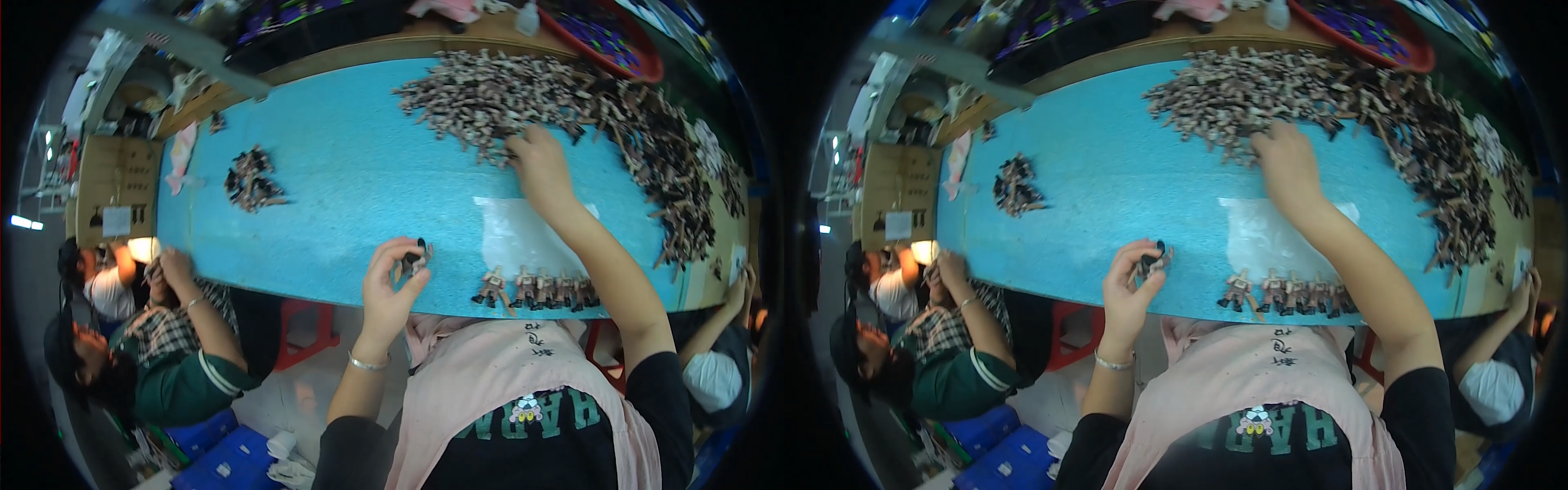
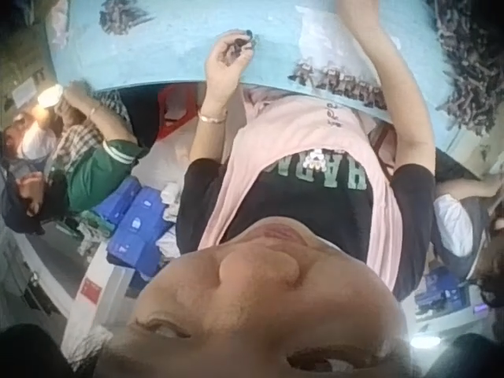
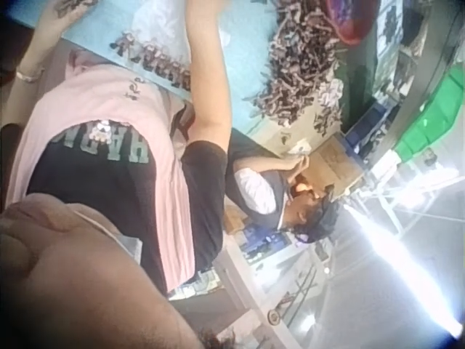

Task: The person assembles miniature action figures by attaching parts together by hand, lines them up on the table, applies glue to them using a squeeze bottle, and continues assembling more figures.

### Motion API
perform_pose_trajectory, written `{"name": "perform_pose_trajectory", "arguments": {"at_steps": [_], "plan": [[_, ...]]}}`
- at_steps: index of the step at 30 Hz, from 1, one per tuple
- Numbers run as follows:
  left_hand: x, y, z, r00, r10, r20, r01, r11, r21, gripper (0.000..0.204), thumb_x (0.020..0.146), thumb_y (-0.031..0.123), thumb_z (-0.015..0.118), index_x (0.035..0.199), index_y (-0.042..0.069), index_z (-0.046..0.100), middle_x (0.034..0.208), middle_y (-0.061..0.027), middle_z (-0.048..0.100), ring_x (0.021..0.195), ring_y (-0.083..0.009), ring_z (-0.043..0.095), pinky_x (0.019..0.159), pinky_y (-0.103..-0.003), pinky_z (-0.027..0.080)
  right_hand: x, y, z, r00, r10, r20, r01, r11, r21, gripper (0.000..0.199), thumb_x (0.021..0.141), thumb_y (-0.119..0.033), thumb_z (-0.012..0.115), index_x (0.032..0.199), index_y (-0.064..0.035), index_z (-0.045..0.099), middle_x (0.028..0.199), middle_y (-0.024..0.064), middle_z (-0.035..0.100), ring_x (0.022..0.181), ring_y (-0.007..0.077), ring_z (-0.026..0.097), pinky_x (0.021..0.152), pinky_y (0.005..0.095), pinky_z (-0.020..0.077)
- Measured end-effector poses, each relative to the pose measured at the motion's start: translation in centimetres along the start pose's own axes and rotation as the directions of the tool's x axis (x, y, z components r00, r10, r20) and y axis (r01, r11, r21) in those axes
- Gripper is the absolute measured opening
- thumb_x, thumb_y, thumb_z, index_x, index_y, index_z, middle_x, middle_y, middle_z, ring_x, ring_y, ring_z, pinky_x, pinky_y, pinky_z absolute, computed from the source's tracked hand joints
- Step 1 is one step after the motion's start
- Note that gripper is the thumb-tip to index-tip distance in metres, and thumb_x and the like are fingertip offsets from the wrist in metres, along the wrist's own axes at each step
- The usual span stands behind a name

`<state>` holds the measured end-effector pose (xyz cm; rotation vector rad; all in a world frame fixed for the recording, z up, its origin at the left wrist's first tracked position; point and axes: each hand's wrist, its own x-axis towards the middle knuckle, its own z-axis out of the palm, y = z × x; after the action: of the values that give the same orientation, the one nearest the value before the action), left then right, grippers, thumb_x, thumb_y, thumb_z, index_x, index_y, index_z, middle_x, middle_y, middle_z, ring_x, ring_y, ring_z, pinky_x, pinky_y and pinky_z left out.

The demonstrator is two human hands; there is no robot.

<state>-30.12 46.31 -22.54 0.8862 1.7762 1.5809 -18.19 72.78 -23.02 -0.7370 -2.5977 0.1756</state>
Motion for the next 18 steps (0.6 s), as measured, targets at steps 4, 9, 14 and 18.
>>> {"name": "perform_pose_trajectory", "arguments": {"at_steps": [4, 9, 14, 18], "plan": [[4.4, -0.2, -3.4, 0.964, 0.259, -0.067, -0.193, 0.846, 0.497, 0.030, 0.074, 0.002, 0.069, 0.103, 0.004, 0.062, 0.112, -0.0127, 0.058, 0.104, -0.0278, 0.054, 0.090, -0.037, 0.042, -0.6, -0.1, -1.8, 0.995, 0.102, 0.007, -0.101, 0.976, 0.192, 0.016, 0.073, 0.006, 0.064, 0.085, -0.0019, 0.058, 0.088, 0.0127, 0.058, 0.085, 0.0322, 0.058, 0.072, 0.0423, 0.0460], [10.1, -0.6, -8.1, 0.756, 0.638, -0.146, -0.145, 0.380, 0.914, 0.036, 0.077, 0.002, 0.066, 0.113, 0.004, 0.061, 0.120, -0.0160, 0.056, 0.122, -0.0356, 0.045, 0.105, -0.046, 0.033, -3.6, 0.9, -3.6, 0.922, 0.351, 0.164, -0.384, 0.773, 0.505, 0.016, 0.081, 0.002, 0.067, 0.095, -0.0012, 0.059, 0.092, 0.0117, 0.065, 0.084, 0.0249, 0.064, 0.072, 0.0331, 0.0501], [4.4, 0.1, -0.6, 0.888, 0.427, 0.171, -0.432, 0.646, 0.630, 0.043, 0.077, 0.008, 0.068, 0.119, 0.003, 0.057, 0.125, -0.0152, 0.054, 0.122, -0.0348, 0.046, 0.102, -0.047, 0.036, -6.9, 1.7, -6.3, 0.866, 0.351, 0.356, -0.479, 0.787, 0.389, 0.021, 0.083, -0.004, 0.068, 0.104, -0.0024, 0.065, 0.098, 0.0104, 0.068, 0.083, 0.0202, 0.065, 0.073, 0.0303, 0.0503], [0.5, 1.2, 5.3, 0.799, 0.292, 0.526, -0.541, 0.731, 0.416, 0.056, 0.072, 0.009, 0.072, 0.124, 0.003, 0.054, 0.127, -0.0158, 0.053, 0.120, -0.0364, 0.048, 0.099, -0.047, 0.039, -8.5, 1.6, -6.8, 0.917, 0.271, 0.293, -0.380, 0.818, 0.431, 0.013, 0.079, -0.002, 0.069, 0.092, -0.0017, 0.066, 0.088, 0.0090, 0.064, 0.080, 0.0228, 0.061, 0.070, 0.0323, 0.0492]]}}
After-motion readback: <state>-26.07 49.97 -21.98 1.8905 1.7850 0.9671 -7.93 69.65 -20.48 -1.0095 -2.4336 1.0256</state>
